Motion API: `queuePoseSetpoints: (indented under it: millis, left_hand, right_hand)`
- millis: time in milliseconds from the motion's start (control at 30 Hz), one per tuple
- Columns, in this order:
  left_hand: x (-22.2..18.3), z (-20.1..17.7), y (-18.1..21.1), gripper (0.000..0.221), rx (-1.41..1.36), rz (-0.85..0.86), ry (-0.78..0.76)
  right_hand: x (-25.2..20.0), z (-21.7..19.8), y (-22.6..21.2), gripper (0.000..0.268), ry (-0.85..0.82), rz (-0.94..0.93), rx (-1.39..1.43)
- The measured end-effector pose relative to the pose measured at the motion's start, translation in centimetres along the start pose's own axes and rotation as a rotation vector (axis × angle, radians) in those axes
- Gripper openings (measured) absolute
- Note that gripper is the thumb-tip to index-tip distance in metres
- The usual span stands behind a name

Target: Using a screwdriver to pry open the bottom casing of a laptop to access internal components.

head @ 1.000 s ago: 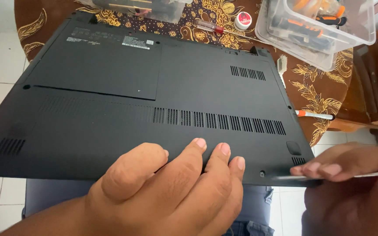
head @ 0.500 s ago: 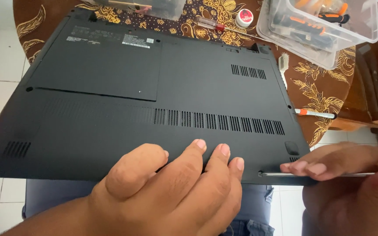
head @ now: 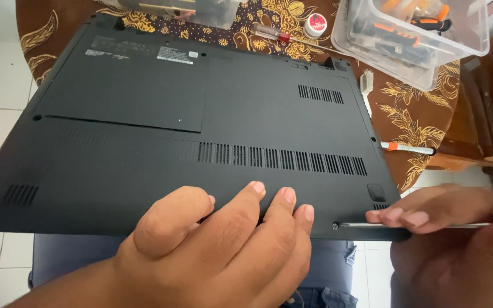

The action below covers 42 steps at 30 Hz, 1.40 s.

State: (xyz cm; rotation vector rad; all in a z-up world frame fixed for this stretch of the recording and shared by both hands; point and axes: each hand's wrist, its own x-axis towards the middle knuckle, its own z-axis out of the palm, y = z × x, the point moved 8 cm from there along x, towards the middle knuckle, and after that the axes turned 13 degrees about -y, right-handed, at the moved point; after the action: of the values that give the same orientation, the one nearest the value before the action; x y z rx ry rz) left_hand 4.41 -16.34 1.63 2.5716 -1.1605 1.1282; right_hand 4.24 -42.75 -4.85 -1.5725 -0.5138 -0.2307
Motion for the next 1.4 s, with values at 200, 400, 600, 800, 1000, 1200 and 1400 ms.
queuePoseSetpoints:
  millis: [200, 400, 600, 800, 1000, 1200, 1400]
  left_hand:
    - [-0.2, 0.1, 0.0, 0.018, -0.004, 0.002, 0.001]
    - [-0.2, 0.2, 0.1, 0.017, 0.002, -0.009, -0.003]
    - [-0.3, 0.2, 0.2, 0.019, -0.007, -0.012, -0.005]
    - [-2.5, 2.2, 1.8, 0.018, -0.047, 0.015, -0.03]
    - [-2.4, 2.3, 1.4, 0.019, -0.103, 0.0, -0.064]
    - [-2.4, 2.2, 1.0, 0.026, -0.13, -0.025, -0.076]
    - [-1.8, 2.7, 0.7, 0.021, -0.14, -0.044, -0.195]
  right_hand:
    - [0.3, 1.0, -0.4, 0.022, 0.017, 0.018, -0.036]
    - [-0.1, 0.1, 0.2, 0.024, 0.019, -0.004, 0.027]
    - [-0.1, 1.1, -0.9, 0.03, -0.1, -0.075, -0.173]
    - [5.2, 8.9, -6.4, 0.044, 0.008, 0.395, -0.84]
    - [3.2, 7.6, -6.3, 0.012, -0.022, 0.364, -0.801]
    - [3.7, 8.6, -7.0, 0.009, 0.107, 0.675, -0.958]
    - [2.9, 8.8, -7.0, 0.021, 0.173, 0.583, -0.962]
